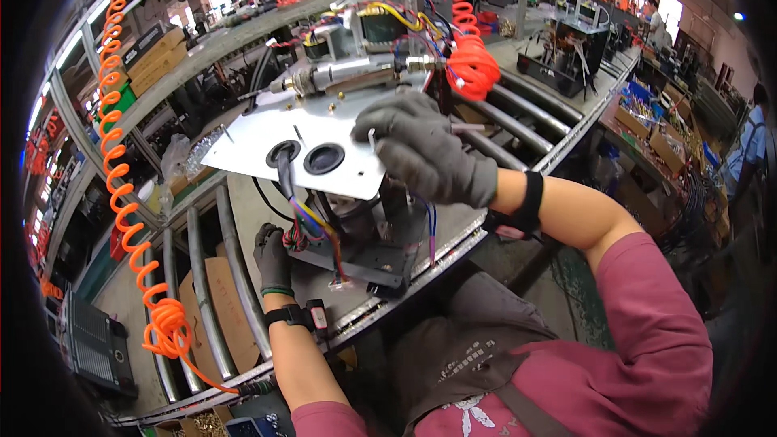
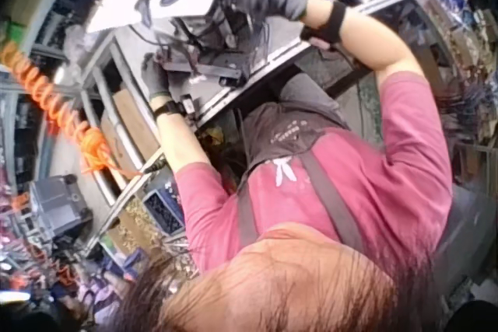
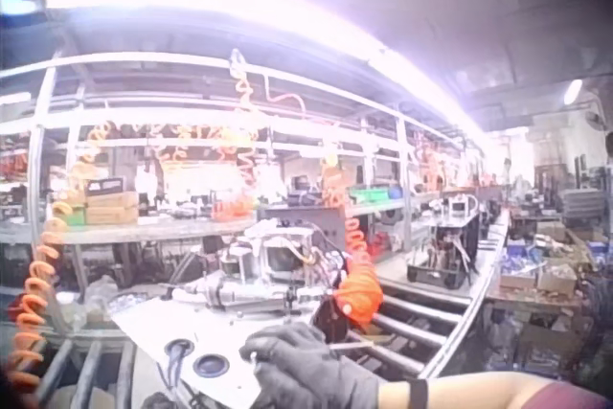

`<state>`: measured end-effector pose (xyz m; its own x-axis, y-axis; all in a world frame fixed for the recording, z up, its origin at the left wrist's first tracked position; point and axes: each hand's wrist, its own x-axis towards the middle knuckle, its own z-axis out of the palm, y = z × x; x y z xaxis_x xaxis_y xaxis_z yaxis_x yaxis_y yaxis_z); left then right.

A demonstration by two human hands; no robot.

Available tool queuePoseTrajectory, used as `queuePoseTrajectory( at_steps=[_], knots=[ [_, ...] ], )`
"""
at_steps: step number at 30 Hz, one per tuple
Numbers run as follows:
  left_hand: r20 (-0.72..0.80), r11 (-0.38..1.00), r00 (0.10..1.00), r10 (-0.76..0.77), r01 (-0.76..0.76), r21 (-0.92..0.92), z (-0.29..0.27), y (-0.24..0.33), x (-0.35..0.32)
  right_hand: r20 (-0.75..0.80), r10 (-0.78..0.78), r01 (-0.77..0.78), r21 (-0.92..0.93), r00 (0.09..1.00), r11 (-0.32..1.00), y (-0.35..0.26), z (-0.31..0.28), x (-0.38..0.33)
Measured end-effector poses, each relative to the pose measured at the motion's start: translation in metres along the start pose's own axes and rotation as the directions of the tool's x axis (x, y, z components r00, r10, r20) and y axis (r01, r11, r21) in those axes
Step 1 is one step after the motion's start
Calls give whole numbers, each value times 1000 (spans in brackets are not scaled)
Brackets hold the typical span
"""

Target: Assembling an industrial electronic unit using an air-powered screwdriver and connecting wiring harnesses.

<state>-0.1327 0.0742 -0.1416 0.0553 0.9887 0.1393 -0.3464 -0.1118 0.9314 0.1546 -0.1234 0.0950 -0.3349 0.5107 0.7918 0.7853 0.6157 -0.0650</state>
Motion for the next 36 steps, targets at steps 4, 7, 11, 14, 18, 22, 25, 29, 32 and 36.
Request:
queuePoseTrajectory(
  at_steps=[4,7,11,14,18,22,25,29,32,36],
  knots=[
    [-26,995,1000,1,2,103,41,27,-66,-148,31,-6,171,989,985,30,-19,-17],
    [-108,978,990,86,-63,201,58,27,-111,-130,184,-110,437,974,893,58,-27,-28],
    [-205,931,958,200,-120,346,87,41,-191,-28,225,-140,706,974,694,80,-42,-34],
    [-216,874,945,244,-118,472,100,49,-218,3,272,-177,765,962,619,87,-42,-40],
    [-327,939,926,189,-74,335,102,47,-222,-193,128,-26,457,973,889,85,-41,-43],
    [181,409,881,437,-373,833,66,42,-218,-84,468,-244,765,880,595,65,-36,-74],
    [-154,827,943,295,-171,535,75,42,-217,211,576,-496,772,789,398,83,-13,-106],
    [-140,832,962,236,-126,541,76,47,-218,60,480,-382,695,875,609,88,22,-114],
    [-165,810,959,232,-97,578,82,52,-219,-99,290,-204,502,952,841,79,30,-97],
    [-273,923,955,118,-4,385,86,58,-215,21,301,-289,352,953,890,80,45,-91]
  ],
)
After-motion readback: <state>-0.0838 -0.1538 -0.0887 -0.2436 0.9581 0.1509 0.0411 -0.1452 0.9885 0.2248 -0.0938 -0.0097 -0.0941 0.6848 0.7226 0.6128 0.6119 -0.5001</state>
